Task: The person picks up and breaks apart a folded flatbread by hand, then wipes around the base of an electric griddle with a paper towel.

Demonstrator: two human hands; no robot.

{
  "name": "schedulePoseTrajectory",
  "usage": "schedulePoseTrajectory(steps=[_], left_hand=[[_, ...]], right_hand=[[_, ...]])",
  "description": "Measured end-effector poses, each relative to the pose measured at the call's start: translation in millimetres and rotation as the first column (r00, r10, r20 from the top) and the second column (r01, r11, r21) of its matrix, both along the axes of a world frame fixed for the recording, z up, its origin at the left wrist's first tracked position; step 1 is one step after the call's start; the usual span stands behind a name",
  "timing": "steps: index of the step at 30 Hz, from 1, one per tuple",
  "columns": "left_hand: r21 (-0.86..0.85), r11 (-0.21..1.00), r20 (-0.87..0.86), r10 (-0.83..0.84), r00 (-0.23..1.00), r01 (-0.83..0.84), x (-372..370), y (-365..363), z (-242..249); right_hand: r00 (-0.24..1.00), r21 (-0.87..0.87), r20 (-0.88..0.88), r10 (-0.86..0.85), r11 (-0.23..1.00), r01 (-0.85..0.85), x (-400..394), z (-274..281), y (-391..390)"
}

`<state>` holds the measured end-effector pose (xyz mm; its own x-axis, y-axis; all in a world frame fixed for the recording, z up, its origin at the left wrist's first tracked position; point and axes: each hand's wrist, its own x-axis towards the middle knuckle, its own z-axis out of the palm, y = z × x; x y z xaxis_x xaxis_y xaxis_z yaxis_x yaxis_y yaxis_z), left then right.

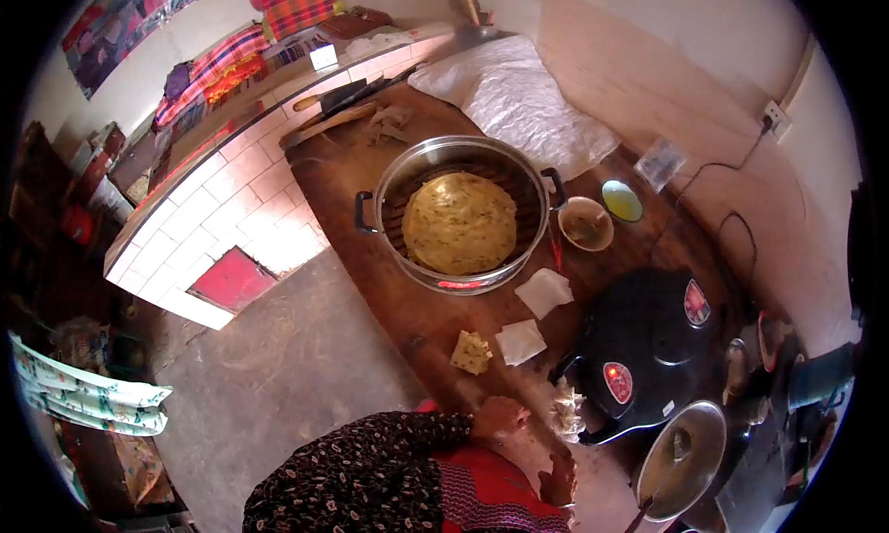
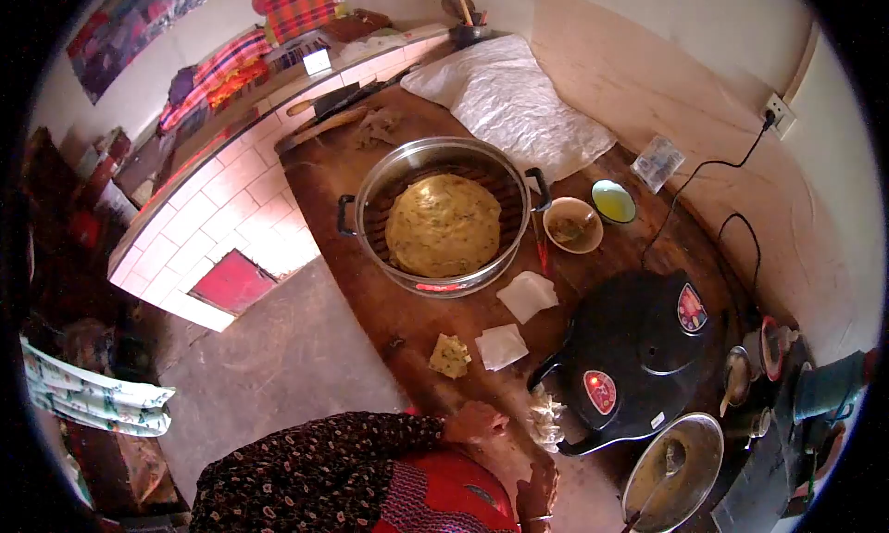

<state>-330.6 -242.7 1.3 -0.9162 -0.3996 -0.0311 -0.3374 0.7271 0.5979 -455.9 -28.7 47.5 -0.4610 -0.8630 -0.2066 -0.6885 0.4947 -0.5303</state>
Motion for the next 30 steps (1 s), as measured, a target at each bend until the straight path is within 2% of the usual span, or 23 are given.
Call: schedulePoseTrajectory(steps=[2,5,8,10,14,17,19,20,22,23,25,29,30], left_hand=[[0.014,1.000,-0.004,-0.012,1.000,0.012,1,-2,6],[0.013,1.000,0.060,-0.022,0.998,0.021,1,-4,13],[0.002,0.999,0.043,-0.049,0.998,0.049,1,-4,4],[-0.011,1.000,-0.075,0.012,0.997,-0.013,3,2,-5],[-0.017,0.999,-0.061,0.048,0.997,-0.049,-2,7,-23],[-0.032,0.999,-0.043,-0.013,0.999,0.011,3,0,-3],[-0.020,0.999,-0.189,0.035,0.981,-0.039,4,3,-5],[-0.019,0.999,-0.191,0.033,0.981,-0.037,1,3,-6],[-0.011,1.000,0.117,-0.009,0.993,0.010,-2,1,-4],[-0.011,1.000,0.117,-0.009,0.993,0.011,-1,0,-2],[-0.065,0.998,0.095,-0.010,0.995,0.016,-1,0,0],[-0.054,0.998,0.015,-0.012,1.000,0.013,1,0,-3],[-0.074,0.997,-0.096,0.002,0.995,-0.009,2,1,-10]], right_hand=[[1.000,0.003,0.018,-0.013,1.000,0.013,1,-3,1],[0.998,-0.008,-0.050,-0.028,1.000,0.028,2,-8,4],[0.997,0.017,-0.064,-0.030,0.999,0.031,4,0,-2],[0.999,-0.039,-0.045,-0.002,0.999,0.001,3,3,-1],[0.997,-0.032,-0.071,-0.033,0.999,0.031,7,2,-2],[0.998,-0.055,-0.067,-0.012,0.998,0.008,5,2,-3],[0.996,-0.100,-0.081,0.021,0.995,-0.029,3,-3,-1],[0.996,-0.098,-0.084,0.019,0.995,-0.027,2,-4,0],[0.998,-0.038,-0.063,-0.019,0.999,0.017,4,-3,0],[0.998,-0.038,-0.063,-0.020,0.999,0.018,5,-2,-1],[0.996,-0.041,-0.084,-0.020,0.999,0.016,6,4,-3],[0.995,0.016,-0.086,-0.052,0.998,0.053,8,6,-4],[0.994,0.007,-0.093,-0.059,0.998,0.060,8,5,-4]])
